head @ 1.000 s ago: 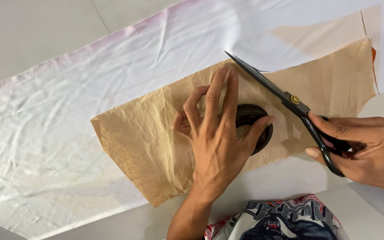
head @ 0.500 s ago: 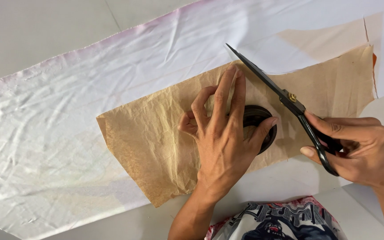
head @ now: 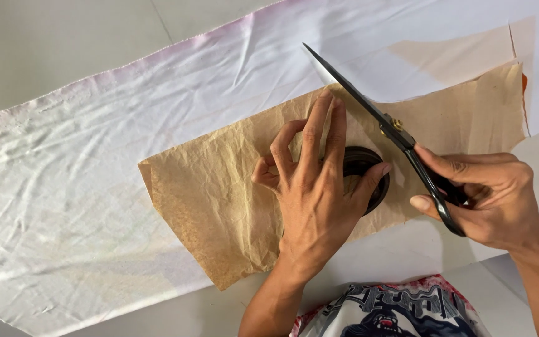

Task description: The person places a brown paper pattern onto a white fabric sheet and secures it with a roll of tape. They then use a pair of scissors to cut the fabric along the edges of the pattern, following the shape to create a garment piece.

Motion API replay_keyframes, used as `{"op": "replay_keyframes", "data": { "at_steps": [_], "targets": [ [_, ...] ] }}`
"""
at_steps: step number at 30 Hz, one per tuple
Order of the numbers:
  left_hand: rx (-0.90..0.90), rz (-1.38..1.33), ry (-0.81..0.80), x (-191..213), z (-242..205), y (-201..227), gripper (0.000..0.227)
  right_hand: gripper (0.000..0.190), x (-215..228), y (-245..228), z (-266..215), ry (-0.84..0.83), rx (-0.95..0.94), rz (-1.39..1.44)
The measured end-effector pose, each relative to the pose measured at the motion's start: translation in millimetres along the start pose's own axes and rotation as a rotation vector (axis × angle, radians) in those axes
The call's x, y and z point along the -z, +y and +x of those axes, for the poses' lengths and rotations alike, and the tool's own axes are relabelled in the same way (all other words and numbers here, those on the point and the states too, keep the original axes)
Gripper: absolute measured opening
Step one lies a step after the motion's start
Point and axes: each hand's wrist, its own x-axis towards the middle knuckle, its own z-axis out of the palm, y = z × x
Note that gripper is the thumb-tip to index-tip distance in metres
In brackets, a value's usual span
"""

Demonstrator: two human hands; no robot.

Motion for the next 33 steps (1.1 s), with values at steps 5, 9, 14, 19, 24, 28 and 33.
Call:
{"op": "replay_keyframes", "data": {
  "at_steps": [5,9,14,19,24,28,33],
  "targets": [
    [0.018,0.004,0.006,0,0,1,0.076,0.070,-1,-7,9,-0.038,0.040,-0.015],
    [-0.006,-0.002,0.033,-1,0,1,0.075,0.069,-3,-7,9,-0.047,0.066,-0.052],
    [0.012,0.002,0.024,-1,-1,1,0.075,0.064,-11,-16,15,0.011,0.043,0.016],
    [0.026,0.005,0.006,-1,-1,1,0.077,0.068,-13,-14,19,-0.022,0.072,-0.008],
    [0.020,-0.014,0.015,-3,-2,0,0.080,0.063,-15,-16,19,-0.004,0.030,0.059],
    [0.019,0.001,0.007,0,0,1,0.075,0.063,-17,-21,27,-0.001,0.044,0.064],
    [0.007,-0.043,-0.025,5,1,2,0.070,0.064,-18,-26,36,-0.017,0.056,0.036]
  ]
}}
